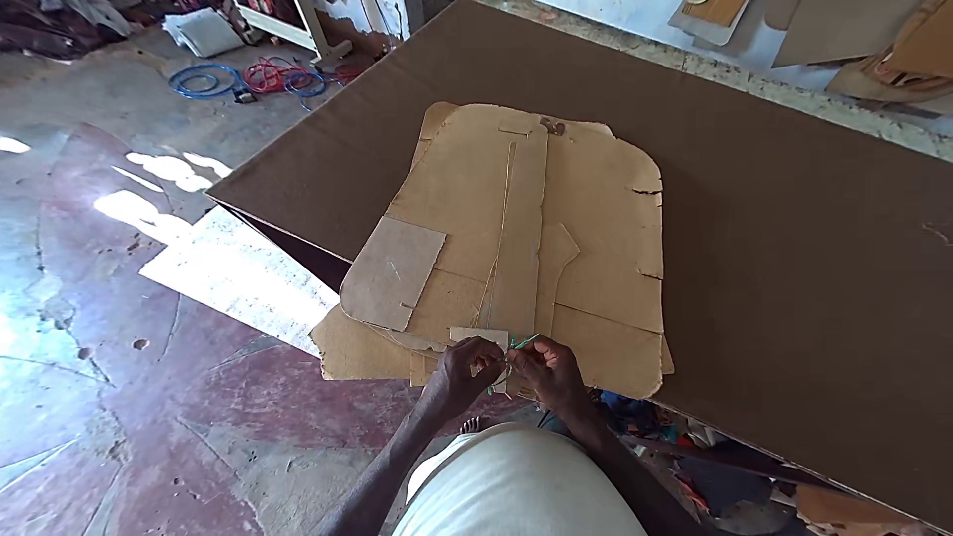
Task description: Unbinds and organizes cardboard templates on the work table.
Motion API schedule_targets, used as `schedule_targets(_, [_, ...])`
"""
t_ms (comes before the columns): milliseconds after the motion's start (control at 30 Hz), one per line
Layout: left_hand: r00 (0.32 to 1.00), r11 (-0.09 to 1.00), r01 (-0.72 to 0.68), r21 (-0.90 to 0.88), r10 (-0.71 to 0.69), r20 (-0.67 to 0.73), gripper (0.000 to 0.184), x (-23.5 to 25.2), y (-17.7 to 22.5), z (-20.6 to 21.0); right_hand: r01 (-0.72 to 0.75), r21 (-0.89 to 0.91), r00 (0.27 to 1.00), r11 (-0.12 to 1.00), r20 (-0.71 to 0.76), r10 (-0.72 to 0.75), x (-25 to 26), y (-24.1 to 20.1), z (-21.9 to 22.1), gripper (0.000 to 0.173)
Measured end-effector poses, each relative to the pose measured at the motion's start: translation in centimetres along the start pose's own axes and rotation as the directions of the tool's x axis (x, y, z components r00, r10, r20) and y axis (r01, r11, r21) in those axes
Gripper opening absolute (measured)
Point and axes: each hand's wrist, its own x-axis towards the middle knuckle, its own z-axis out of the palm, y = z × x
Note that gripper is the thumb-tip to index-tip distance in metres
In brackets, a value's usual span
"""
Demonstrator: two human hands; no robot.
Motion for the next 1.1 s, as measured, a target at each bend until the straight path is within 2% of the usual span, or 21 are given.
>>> schedule_targets(133, [0.992, 0.988, 0.126, -0.085, -0.127, -0.013, 0.012, -0.3, 0.4, 0.3, -0.151, 0.116, 0.988, 0.982, 0.058, 0.145, 0.0, -0.3, 0.1, 0.012])
schedule_targets(333, [0.984, 0.948, 0.169, -0.271, -0.177, -0.004, 0.01, -0.6, 0.7, 0.5, -0.317, 0.334, 0.948, 0.887, 0.142, 0.285, -0.4, -0.3, 0.2, 0.015])
schedule_targets(467, [0.981, 0.947, 0.188, -0.26, -0.196, -0.005, 0.011, -0.7, 0.7, 0.7, -0.31, 0.341, 0.95, 0.888, 0.151, 0.274, -0.4, -0.4, 0.0, 0.015])
schedule_targets(600, [0.993, 0.989, 0.112, -0.092, -0.115, -0.027, 0.009, -0.5, 0.6, 0.6, -0.238, 0.237, 0.968, 0.942, 0.141, 0.21, -0.3, -0.9, -0.3, 0.026])
schedule_targets(667, [0.997, 0.998, 0.059, 0.014, -0.058, -0.044, 0.009, -0.4, 0.7, 0.5, -0.195, 0.115, 0.974, 0.974, 0.138, 0.179, -0.1, -1.3, -0.4, 0.018])
schedule_targets(767, [0.998, 0.994, 0.03, 0.106, -0.025, -0.05, 0.009, -0.4, 0.8, 0.5, -0.271, 0.026, 0.952, 0.962, 0.156, 0.264, 0.0, -1.5, -0.5, 0.011])
schedule_targets(833, [0.999, 0.997, 0.03, 0.076, -0.028, -0.028, 0.01, -0.4, 0.7, 0.4, -0.301, 0.066, 0.944, 0.951, 0.163, 0.287, -0.1, -1.3, -0.6, 0.012])
schedule_targets(967, [0.988, 0.977, 0.142, -0.158, -0.131, 0.076, 0.018, -0.3, 1.5, -0.5, -0.299, 0.172, 0.952, 0.939, 0.12, 0.281, -0.4, -1.0, -0.8, 0.014])
schedule_targets(1100, [0.977, 0.963, 0.21, -0.171, -0.201, 0.064, 0.012, -0.1, 1.9, -0.7, -0.263, 0.218, 0.963, 0.94, 0.115, 0.242, -0.4, -0.8, -0.4, 0.01])
